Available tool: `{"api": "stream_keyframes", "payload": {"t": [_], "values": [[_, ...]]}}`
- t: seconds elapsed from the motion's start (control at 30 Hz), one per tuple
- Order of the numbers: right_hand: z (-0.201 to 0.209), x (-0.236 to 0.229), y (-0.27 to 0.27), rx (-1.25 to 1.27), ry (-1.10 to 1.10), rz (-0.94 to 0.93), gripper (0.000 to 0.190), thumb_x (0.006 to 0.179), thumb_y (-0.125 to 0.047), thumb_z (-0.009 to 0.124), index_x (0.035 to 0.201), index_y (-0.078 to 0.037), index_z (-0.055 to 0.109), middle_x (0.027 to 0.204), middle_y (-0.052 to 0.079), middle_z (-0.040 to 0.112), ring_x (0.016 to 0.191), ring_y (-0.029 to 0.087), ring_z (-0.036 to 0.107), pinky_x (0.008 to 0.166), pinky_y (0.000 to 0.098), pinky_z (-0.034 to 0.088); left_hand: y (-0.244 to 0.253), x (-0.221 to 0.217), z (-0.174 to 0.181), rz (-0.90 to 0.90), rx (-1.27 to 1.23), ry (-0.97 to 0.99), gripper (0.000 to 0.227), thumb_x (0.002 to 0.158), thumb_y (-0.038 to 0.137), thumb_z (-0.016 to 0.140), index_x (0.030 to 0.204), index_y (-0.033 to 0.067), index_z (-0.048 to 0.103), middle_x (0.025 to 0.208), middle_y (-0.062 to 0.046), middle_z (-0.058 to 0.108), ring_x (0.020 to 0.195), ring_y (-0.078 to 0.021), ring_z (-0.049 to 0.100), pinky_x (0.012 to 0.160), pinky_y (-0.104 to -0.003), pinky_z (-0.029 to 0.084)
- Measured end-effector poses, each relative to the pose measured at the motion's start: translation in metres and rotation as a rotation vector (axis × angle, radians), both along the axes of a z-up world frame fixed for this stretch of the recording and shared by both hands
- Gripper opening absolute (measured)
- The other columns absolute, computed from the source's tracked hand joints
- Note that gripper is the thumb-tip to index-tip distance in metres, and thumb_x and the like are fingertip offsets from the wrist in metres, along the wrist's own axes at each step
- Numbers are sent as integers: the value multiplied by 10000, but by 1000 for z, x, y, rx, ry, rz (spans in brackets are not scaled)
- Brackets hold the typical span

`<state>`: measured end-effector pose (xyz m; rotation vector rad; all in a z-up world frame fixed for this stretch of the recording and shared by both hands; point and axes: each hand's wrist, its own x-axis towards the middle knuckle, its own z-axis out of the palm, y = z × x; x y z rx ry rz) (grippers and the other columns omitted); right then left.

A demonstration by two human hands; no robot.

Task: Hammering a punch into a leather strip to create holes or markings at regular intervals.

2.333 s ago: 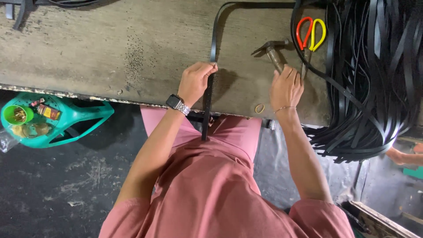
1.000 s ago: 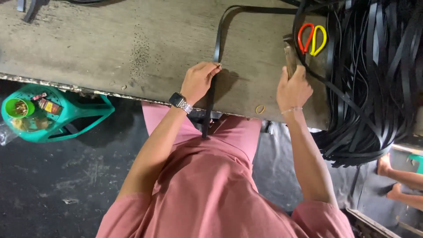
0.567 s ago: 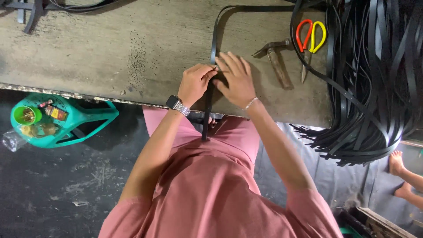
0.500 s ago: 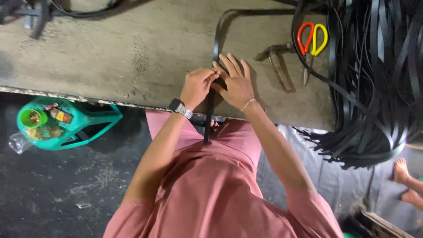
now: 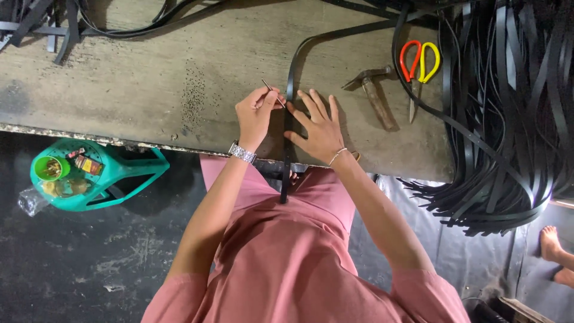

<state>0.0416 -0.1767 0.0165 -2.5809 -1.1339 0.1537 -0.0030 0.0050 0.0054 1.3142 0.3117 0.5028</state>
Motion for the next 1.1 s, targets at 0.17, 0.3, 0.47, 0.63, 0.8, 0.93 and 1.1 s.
{"api": "stream_keyframes", "payload": {"t": [0.17, 0.3, 0.47, 0.63, 0.8, 0.93, 1.1], "values": [[4, -9, -3, -49, 21, -18, 733, 948, -698, 535, 1550, -294, 425, 1661, 19, 293, 1564, 252, 199, 1269, 599, 67, 0, -8, -3, -68, 127, -10, 110, 993, 46, 710, 1005, -56, 749, 863, -223, 772, 802, -280, 790, 716, -344, 674], [9, -10, -2, -28, 34, -30, 738, 935, -697, 573, 1507, -241, 481, 1656, 23, 307, 1559, 256, 211, 1265, 599, 80, -3, -8, -3, -106, 302, 3, 115, 998, 121, 723, 971, 30, 788, 845, -125, 792, 770, -193, 788, 689, -276, 656], [10, -10, -1, 3, 26, -29, 742, 938, -726, 545, 1488, -230, 498, 1647, 24, 323, 1557, 251, 216, 1267, 581, 61, -3, -5, 2, -92, 317, -15, 97, 994, 65, 723, 956, -13, 767, 829, -171, 778, 754, -226, 780, 685, -299, 649], [9, -10, -1, 9, 18, -29, 757, 937, -732, 534, 1503, -231, 485, 1641, 32, 335, 1555, 256, 224, 1264, 583, 64, -4, -3, 4, -96, 335, -13, 87, 994, 58, 721, 960, -5, 768, 826, -166, 776, 757, -226, 779, 692, -307, 649], [12, -11, -1, 31, -3, -21, 736, 943, -708, 560, 1477, -203, 520, 1642, 46, 339, 1553, 269, 237, 1261, 580, 63, -4, -4, 6, -89, 358, -2, 84, 995, 72, 723, 964, 15, 776, 823, -150, 778, 750, -222, 777, 703, -307, 645], [11, -10, -1, 21, 10, -23, 747, 931, -711, 562, 1473, -198, 526, 1642, 42, 337, 1557, 263, 226, 1267, 580, 60, -5, -4, 7, -94, 337, -8, 87, 1001, 79, 717, 978, 16, 772, 827, -153, 775, 755, -216, 771, 708, -309, 641], [10, -11, -1, 32, -22, -18, 719, 927, -687, 614, 1424, -170, 574, 1640, 51, 344, 1553, 270, 234, 1262, 584, 64, -5, -4, 7, -82, 368, -9, 70, 988, 76, 731, 962, 32, 779, 820, -139, 783, 751, -205, 774, 698, -300, 640]]}}
